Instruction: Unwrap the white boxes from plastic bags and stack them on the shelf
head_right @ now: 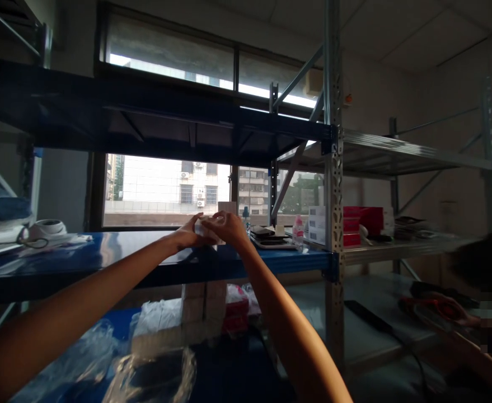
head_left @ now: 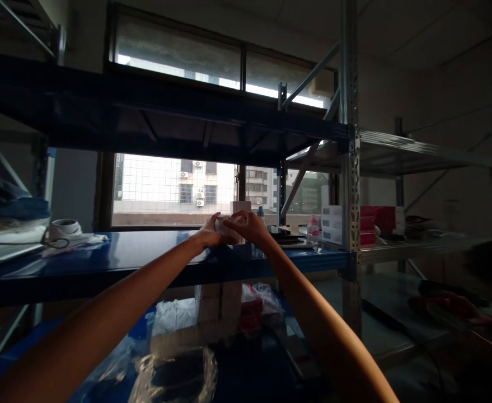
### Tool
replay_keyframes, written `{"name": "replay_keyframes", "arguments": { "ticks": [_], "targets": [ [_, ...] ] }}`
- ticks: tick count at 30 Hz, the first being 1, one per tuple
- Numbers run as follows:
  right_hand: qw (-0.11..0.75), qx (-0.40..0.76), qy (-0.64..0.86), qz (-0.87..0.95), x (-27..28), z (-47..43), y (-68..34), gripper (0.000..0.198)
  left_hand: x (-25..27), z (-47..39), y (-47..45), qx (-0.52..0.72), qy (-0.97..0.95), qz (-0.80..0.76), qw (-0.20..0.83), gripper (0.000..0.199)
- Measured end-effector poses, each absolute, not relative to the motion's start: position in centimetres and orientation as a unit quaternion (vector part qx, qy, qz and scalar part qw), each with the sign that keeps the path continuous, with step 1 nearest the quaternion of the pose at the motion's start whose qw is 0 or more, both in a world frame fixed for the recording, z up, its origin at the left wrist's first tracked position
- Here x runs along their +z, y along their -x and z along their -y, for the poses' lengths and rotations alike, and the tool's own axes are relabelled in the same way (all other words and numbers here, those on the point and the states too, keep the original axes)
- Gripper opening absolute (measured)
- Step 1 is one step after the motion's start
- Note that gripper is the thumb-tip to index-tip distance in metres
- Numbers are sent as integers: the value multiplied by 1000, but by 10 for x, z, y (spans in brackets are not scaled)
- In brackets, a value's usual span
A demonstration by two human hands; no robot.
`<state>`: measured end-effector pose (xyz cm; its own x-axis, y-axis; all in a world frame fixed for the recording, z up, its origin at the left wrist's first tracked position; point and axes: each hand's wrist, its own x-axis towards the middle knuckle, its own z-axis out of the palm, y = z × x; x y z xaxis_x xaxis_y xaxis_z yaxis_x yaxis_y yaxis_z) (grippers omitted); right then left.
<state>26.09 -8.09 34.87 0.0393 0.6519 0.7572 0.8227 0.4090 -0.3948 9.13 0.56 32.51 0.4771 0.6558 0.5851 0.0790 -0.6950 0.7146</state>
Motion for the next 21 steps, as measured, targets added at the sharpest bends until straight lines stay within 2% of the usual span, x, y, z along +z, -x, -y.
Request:
{"name": "replay_keyframes", "arguments": {
  "ticks": [6, 14, 17, 21],
  "targets": [
    [410, -90, 494, 761, 352, 69, -270, 57, 346, -9, -69, 410, -787, -320, 331, 121],
    [477, -183, 415, 753, 439, 34, -275, 54, 434, -36, -79, 525, -808, -227, 142, 103],
    [490, -195, 444, 725, 467, 18, -291, 47, 458, -58, -108, 532, -802, -208, 176, 105],
    [486, -192, 493, 696, 473, -1, -318, 39, 463, -82, -142, 481, -814, -247, 211, 112]
  ]
}}
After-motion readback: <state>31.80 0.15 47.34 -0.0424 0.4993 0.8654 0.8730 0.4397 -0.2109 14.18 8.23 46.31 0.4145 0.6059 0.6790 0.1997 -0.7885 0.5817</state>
